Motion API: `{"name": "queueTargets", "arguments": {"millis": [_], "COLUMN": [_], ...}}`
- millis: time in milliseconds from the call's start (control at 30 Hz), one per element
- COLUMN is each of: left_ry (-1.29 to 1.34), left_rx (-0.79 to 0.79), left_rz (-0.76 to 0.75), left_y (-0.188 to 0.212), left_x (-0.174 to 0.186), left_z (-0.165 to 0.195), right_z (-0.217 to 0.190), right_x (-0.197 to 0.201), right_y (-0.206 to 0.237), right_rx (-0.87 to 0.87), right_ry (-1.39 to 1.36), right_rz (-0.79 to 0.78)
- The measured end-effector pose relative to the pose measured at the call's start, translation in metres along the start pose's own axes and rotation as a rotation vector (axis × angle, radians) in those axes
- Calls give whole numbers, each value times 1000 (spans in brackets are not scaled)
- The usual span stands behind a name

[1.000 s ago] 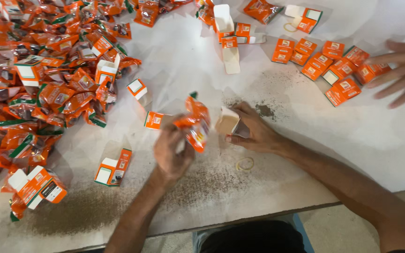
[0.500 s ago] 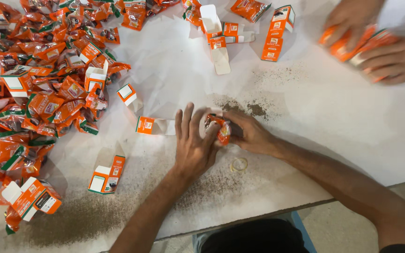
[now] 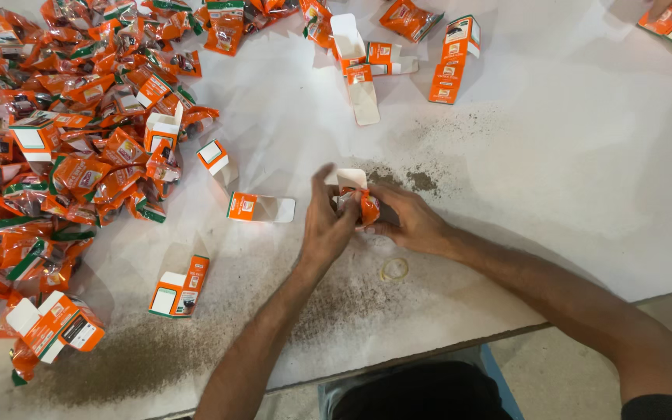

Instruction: The person picks up small orange sachets from a pile on the table and places them into small open orange boxes, folding the box flaps closed. They set finished boxes aside and repeat the packing cycle with new boxes and sachets.

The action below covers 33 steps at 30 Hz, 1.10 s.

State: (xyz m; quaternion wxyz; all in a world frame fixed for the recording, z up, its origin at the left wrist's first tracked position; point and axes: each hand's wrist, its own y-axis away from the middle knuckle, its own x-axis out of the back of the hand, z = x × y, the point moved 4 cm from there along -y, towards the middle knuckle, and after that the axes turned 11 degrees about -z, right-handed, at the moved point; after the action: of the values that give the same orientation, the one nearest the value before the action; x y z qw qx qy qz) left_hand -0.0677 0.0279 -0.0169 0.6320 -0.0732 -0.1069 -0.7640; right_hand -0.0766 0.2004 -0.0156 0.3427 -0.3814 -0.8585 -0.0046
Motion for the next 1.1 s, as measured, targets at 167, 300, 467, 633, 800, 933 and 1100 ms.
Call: {"name": "queueTargets", "arguments": {"millis": [167,300,467,633,800,933,1100], "left_ry": [24,-443,-169,-27,-265,-275,226], "left_rx": [-131,-238,-186,-146,-39,-67,-20], "left_rz": [-66,166,118,-55,107,56,-216], "left_y": [-25,-18,-10,4,-3,-9,2], "left_x": [5,1,1,8,5,2,14], "left_z": [-27,-33,-18,-1,-5,-4,-6], "right_z": [-4,-6,-9,-9,-3,-1,-7], "right_x": [0,-1,1,2,-4,-6,-8], "right_y": [1,0,-2,-1,5,7,5], "right_rx": [30,5,-12,13,20,-70,4], "right_ry": [52,59,78,68,-157,87,191], "right_rz": [11,25,27,42,61,28,-8]}}
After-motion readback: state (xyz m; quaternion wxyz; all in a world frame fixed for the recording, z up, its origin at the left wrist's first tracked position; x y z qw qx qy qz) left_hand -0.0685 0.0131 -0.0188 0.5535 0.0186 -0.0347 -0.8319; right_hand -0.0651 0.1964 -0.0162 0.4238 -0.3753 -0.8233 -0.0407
